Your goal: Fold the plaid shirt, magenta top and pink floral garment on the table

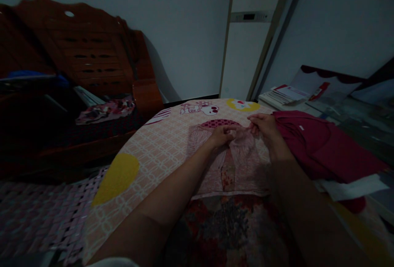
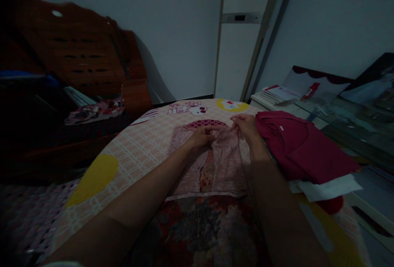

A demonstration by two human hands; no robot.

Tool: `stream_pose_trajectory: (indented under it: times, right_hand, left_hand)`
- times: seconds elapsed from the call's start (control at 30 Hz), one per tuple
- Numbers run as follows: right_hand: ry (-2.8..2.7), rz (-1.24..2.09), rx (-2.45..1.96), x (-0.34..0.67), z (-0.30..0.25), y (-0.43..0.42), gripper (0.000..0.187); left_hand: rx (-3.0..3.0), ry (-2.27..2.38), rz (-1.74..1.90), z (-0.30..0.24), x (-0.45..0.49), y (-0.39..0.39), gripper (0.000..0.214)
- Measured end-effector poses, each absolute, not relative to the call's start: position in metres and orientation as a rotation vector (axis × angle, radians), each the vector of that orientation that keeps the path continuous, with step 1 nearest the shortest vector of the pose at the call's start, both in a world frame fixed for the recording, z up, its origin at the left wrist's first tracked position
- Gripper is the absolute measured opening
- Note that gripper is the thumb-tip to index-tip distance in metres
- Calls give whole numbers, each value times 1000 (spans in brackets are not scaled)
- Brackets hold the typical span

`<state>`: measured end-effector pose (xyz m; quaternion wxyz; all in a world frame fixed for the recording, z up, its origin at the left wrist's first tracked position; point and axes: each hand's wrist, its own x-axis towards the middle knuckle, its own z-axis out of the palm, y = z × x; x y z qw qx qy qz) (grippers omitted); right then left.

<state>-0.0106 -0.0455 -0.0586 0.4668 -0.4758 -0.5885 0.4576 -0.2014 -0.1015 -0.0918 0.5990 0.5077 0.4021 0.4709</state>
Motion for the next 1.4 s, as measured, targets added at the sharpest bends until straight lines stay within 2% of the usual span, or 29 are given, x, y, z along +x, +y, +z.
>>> stream_pose_trajectory:
  times: [0.1,0.27,0.4,0.57,0.73,0.87,1.07,1.2,1.3,1.4]
  right_hand:
    - [-1341,962,-1355,-3,-71,-34,18]
    - [-1632,656,-1539,8,-92,-25,31]
    - [-2011,493,-1507,9,-92,-30,37]
    - [-2236,441,-1586,3,-82,-38,34]
    - [-2417,222,-1637,-2,-76,-45,39]
    - [-2448,94,-1731,-3,-72,-47,31]
    - [-2480,6,-1752,1,-76,-45,31]
    - [-2433,-51,-1826,1,-81,-43,33]
    - [-2392,-141,-1879,-1,-86,-41,35]
    - [-2375,-204,-1914,-4,-91,-39,34]
  left_hand:
    - [1314,1177,1077,-94,-204,-99,31]
    - [1591,1539,968,-99,-205,-99,16]
    - [1746,1602,926,-98,-208,-100,18]
    - [1724,1569,894,-93,-209,-102,24]
    - [1803,1557,928,-90,-209,-103,27]
    - [1835,1372,920,-89,-211,-105,29]
    - [1998,1061,906,-89,-213,-106,29]
    - [1891,1165,963,-89,-213,-103,29]
    - [1772,1384,1087,-92,-215,-98,26]
    - [1732,1621,1063,-96,-218,-94,20]
